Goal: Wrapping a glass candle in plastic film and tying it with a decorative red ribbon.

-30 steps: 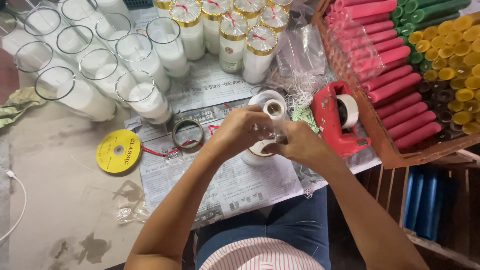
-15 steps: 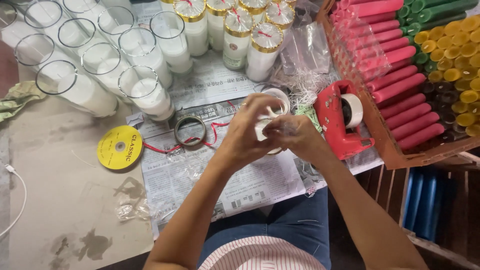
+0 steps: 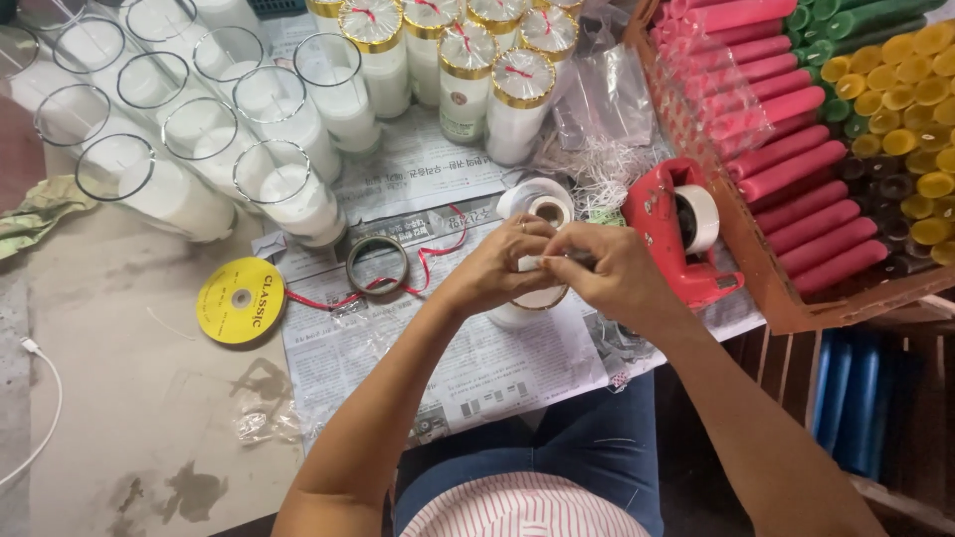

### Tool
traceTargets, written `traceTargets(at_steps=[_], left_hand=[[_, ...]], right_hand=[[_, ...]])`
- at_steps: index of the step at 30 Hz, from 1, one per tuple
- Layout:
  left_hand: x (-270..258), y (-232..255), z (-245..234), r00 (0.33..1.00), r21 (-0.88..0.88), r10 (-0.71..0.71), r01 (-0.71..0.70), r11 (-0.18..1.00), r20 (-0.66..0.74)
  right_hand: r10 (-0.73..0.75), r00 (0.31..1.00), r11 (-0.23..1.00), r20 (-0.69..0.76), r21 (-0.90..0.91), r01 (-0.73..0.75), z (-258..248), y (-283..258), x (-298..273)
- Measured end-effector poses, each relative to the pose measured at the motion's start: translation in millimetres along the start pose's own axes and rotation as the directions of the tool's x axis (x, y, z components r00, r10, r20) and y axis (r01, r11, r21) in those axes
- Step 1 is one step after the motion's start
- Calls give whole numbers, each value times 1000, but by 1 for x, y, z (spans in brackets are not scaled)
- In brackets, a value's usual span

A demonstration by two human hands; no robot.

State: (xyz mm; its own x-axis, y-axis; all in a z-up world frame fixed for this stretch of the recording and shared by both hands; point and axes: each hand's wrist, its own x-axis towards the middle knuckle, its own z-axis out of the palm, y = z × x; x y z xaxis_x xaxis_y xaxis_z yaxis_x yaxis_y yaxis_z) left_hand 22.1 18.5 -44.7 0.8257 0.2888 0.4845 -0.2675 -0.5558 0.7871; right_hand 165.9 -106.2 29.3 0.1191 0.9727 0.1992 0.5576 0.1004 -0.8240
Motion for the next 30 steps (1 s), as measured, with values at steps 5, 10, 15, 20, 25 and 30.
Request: traceTargets(at_steps=[5, 10, 15, 20, 25, 30], left_hand=[[-4, 22, -7, 997, 19, -70, 71, 997, -9], [-7, 11, -1, 999, 242, 54, -52, 969, -5], [-17, -1, 23, 981, 515, 168, -92, 852, -102], [-9, 32, 17, 929, 679, 320, -114, 725, -185], [5, 60, -1, 956, 601, 262, -135, 788, -130], [-15, 10, 20, 967, 593, 219, -103, 798, -127]], right_hand=[[120, 993, 984, -11, 132, -118, -4, 22, -9], [84, 993, 987, 80, 132, -94, -10, 10, -3], [25, 988, 973, 153, 222, -59, -18, 39, -2], [23, 962, 874, 274, 461, -152, -17, 70, 10], [-63, 827, 850, 559, 464, -249, -16, 60, 32], [-84, 872, 871, 482, 460, -171, -32, 46, 29]])
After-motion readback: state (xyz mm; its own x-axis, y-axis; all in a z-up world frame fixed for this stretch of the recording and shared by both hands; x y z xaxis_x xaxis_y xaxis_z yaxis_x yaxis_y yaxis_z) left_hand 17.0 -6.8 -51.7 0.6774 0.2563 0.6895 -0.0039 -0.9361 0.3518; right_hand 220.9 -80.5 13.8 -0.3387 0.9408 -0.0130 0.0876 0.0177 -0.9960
